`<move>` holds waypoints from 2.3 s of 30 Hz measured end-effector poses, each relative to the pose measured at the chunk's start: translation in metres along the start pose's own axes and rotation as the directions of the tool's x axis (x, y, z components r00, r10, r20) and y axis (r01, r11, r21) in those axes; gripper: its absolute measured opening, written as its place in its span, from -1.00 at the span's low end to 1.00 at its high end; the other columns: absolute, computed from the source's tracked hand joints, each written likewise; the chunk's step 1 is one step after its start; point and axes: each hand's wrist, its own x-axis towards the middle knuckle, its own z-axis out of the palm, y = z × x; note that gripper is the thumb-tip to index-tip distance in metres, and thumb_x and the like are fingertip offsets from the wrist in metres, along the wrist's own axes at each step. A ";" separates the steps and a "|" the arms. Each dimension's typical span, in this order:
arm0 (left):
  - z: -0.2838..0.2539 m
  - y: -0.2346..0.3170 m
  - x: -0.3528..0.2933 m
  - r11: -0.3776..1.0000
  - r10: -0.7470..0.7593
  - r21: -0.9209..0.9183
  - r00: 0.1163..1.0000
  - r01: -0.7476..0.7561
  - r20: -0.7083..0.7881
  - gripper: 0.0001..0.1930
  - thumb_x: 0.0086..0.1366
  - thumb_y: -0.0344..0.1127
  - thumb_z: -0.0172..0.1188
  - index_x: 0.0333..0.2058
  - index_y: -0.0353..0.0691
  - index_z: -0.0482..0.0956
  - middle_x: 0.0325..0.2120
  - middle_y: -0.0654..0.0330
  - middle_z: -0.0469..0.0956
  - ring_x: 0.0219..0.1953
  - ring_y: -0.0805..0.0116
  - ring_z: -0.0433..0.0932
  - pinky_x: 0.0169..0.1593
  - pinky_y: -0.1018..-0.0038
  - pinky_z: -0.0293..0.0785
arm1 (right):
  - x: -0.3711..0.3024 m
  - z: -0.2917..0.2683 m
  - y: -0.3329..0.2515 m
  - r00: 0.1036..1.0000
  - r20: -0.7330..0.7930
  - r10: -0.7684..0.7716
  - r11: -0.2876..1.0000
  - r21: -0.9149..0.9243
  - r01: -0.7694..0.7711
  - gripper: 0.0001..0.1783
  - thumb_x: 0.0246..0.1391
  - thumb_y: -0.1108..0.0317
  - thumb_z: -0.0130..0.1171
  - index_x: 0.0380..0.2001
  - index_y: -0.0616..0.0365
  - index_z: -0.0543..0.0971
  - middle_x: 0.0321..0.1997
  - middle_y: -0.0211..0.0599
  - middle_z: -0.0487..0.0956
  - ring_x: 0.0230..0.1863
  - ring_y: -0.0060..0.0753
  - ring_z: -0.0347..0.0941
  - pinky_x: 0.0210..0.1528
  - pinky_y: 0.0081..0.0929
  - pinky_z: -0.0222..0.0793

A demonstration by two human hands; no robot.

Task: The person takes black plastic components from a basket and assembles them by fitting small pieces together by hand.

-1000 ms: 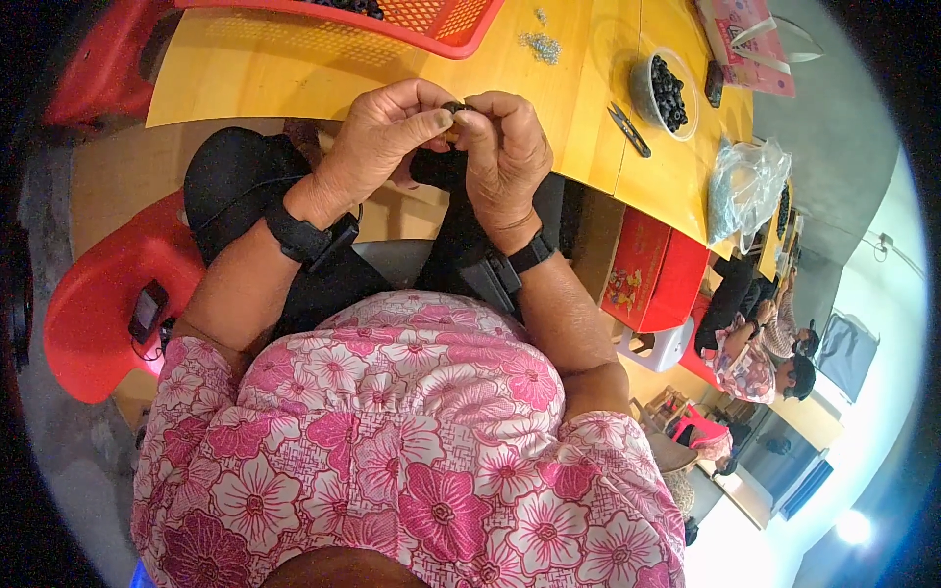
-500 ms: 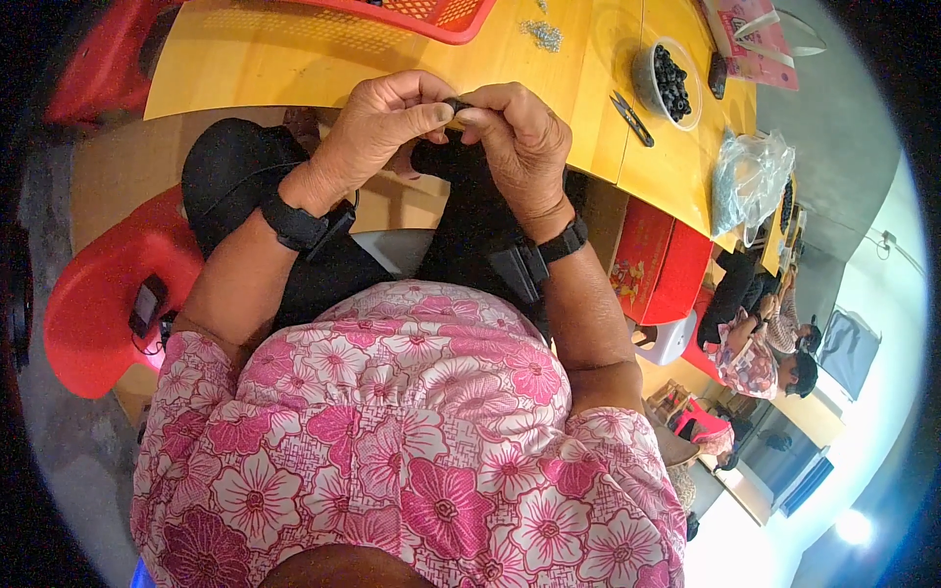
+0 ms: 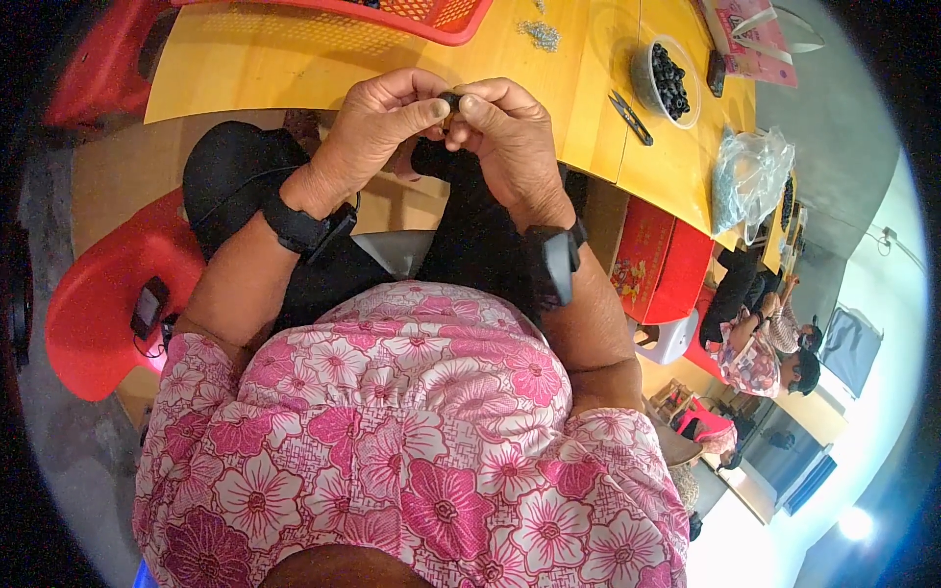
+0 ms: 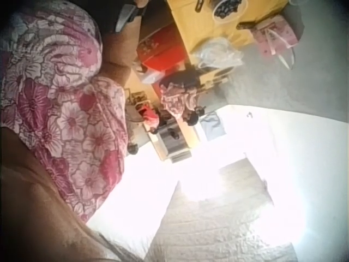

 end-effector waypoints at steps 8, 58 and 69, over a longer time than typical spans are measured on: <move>0.004 0.002 0.000 1.000 0.004 0.026 1.000 -0.004 -0.010 -0.81 0.24 -0.30 0.19 -0.23 -0.27 0.54 -0.44 0.34 0.53 -0.41 0.61 0.47 -0.32 0.68 0.46 | 0.003 -0.008 -0.006 0.969 0.104 0.222 0.965 0.120 -0.234 -0.78 0.08 0.26 0.18 -0.28 0.17 0.51 -0.43 -0.39 0.52 -0.45 -0.53 0.44 -0.34 -0.52 0.46; -0.011 0.010 -0.003 0.885 0.211 0.392 0.967 -0.251 0.144 -0.86 0.15 -0.48 0.19 -0.28 -0.31 0.58 -0.46 0.33 0.42 -0.54 0.60 0.50 -0.66 0.70 0.49 | -0.001 -0.016 -0.009 0.910 0.180 0.373 0.928 -0.100 -0.360 -0.65 -0.01 0.15 0.27 -0.29 0.22 0.54 -0.45 -0.41 0.54 -0.56 -0.61 0.37 -0.39 -0.51 0.43; -0.015 0.003 -0.002 0.807 0.327 0.456 0.927 -0.375 0.185 -0.86 0.13 -0.47 0.21 -0.30 -0.29 0.59 -0.45 0.31 0.45 -0.54 0.59 0.50 -0.64 0.69 0.49 | -0.008 -0.001 -0.010 0.948 0.132 0.290 0.945 -0.198 -0.262 -0.73 0.07 0.25 0.20 -0.29 0.27 0.54 -0.49 -0.43 0.49 -0.57 -0.64 0.34 -0.36 -0.50 0.45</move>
